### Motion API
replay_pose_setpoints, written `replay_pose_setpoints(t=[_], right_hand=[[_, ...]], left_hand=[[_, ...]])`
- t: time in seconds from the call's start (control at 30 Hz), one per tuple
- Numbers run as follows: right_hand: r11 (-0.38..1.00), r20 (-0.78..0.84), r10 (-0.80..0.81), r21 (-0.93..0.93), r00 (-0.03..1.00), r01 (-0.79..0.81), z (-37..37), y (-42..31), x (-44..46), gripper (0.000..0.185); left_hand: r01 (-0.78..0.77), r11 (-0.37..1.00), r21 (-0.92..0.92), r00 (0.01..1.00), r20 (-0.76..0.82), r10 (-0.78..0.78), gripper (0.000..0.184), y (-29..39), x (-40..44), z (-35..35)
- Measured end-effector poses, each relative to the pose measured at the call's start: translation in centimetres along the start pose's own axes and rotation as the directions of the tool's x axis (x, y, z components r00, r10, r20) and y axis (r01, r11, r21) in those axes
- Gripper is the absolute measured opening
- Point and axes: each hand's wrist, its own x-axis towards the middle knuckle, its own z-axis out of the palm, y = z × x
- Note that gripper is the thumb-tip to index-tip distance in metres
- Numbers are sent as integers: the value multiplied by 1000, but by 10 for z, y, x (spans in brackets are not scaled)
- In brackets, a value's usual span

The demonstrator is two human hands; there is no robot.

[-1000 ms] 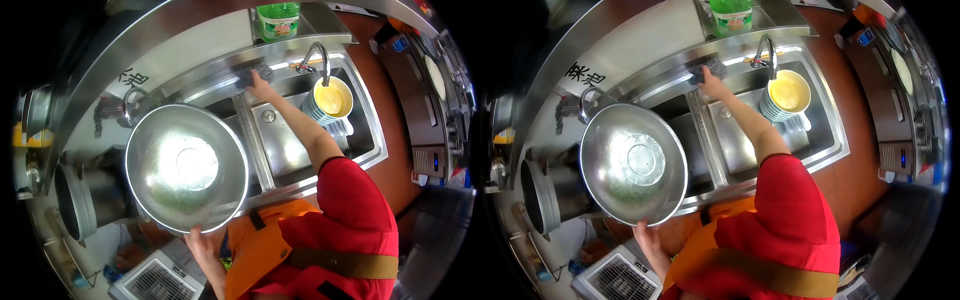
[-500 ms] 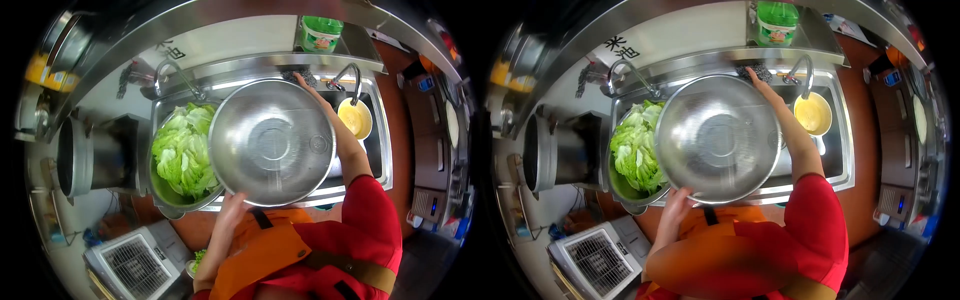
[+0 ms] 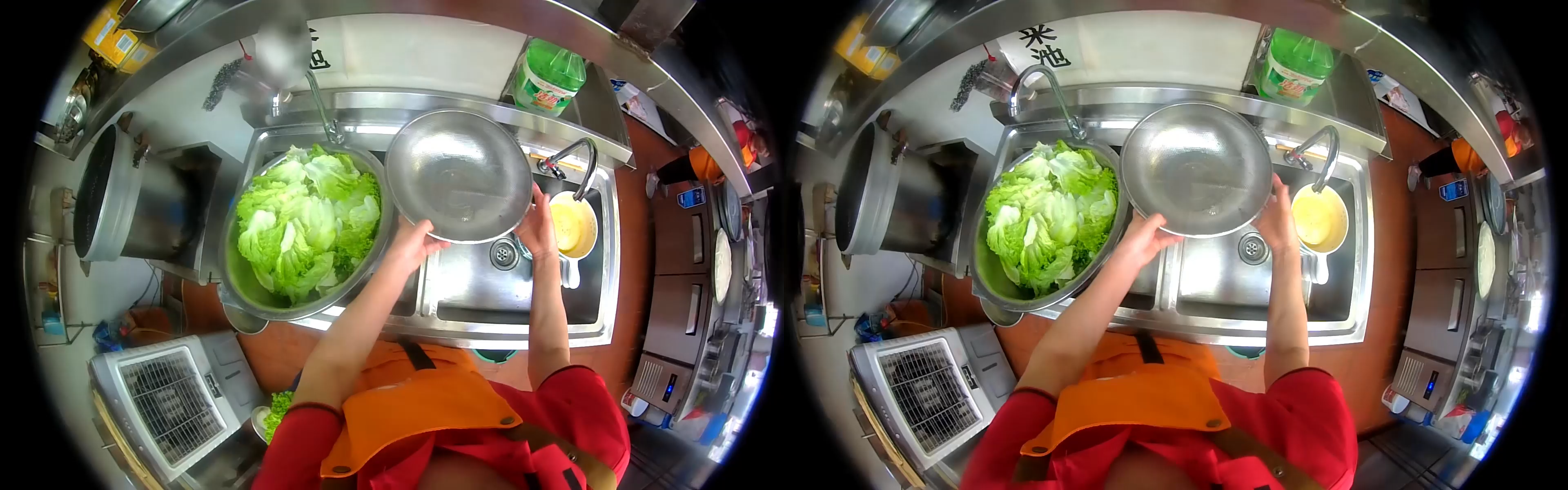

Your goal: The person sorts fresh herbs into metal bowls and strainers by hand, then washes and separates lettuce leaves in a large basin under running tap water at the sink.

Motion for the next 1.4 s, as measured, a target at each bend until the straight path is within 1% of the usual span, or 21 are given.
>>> replay_pose_setpoints(t=[0.03,0.13,0.17,0.3,0.4,0.5,0.63,0.73,0.8,0.83,0.93,0.97,1.03,1.1,1.13,1.17,1.2,1.23,1.27,1.33,1.4], right_hand=[[998,22,30,-48,999,-29,0,-2,4,66],[959,-82,-35,-284,996,11,15,8,13,70],[978,-82,-18,-207,996,1,10,13,21,74],[987,-91,-48,-159,995,33,18,30,28,73],[994,-117,-51,-104,992,39,15,34,26,72],[992,-164,-33,-125,986,12,14,31,23,71],[988,-145,-10,-154,989,-12,7,35,20,73],[985,-168,-11,-172,986,-19,-1,40,15,71],[981,-233,-19,-194,972,-28,-7,41,8,70],[981,-286,-42,-195,957,-15,-7,41,1,66],[982,-367,-152,-165,918,97,-21,49,-19,49],[983,-307,-164,-135,938,127,-27,51,-25,42],[980,-224,-194,-84,955,180,-8,53,-39,28],[976,-127,-169,-162,977,148,40,51,-54,26],[970,-81,-157,-202,984,138,61,52,-58,25],[959,-37,-148,-250,988,134,81,56,-59,22],[943,8,-126,-310,992,122,104,61,-59,22],[922,52,-103,-371,993,115,127,65,-58,22],[895,93,-79,-432,993,112,150,71,-56,22],[855,209,10,-508,978,101,192,86,-46,21],[803,260,70,-588,963,100,223,108,-36,21]], left_hand=[[-6,1000,18,1000,3,6,60,5,8,-1],[-10,999,49,998,-59,13,62,7,23,0],[-13,999,45,998,-62,16,62,3,27,-4],[-21,1000,7,998,-53,21,65,-7,26,-11],[72,997,4,992,-108,-71,70,-17,21,-13],[83,996,-35,988,-127,-87,73,-24,10,-13],[99,991,-94,982,-154,-113,69,-32,-8,-16],[114,980,-165,992,-32,-121,63,-38,-34,-19],[181,975,-128,977,133,-164,56,-29,-63,-19],[181,980,-86,966,204,-161,46,-17,-84,-16],[4,990,139,954,296,-45,40,25,-128,-29],[-93,969,228,965,259,31,35,46,-144,-36],[-200,896,396,979,114,168,32,72,-147,-79],[-235,869,435,960,-37,278,32,106,-154,-119],[-263,819,509,939,-60,338,32,121,-154,-141],[-259,739,622,901,-119,417,33,137,-156,-154],[-284,630,723,854,-108,509,34,147,-148,-184],[-216,542,812,833,-136,536,35,166,-147,-198],[-152,347,925,788,-99,607,37,181,-142,-220],[-58,52,997,734,8,679,40,207,-124,-263],[-8,-38,999,791,30,611,42,222,-101,-302]])
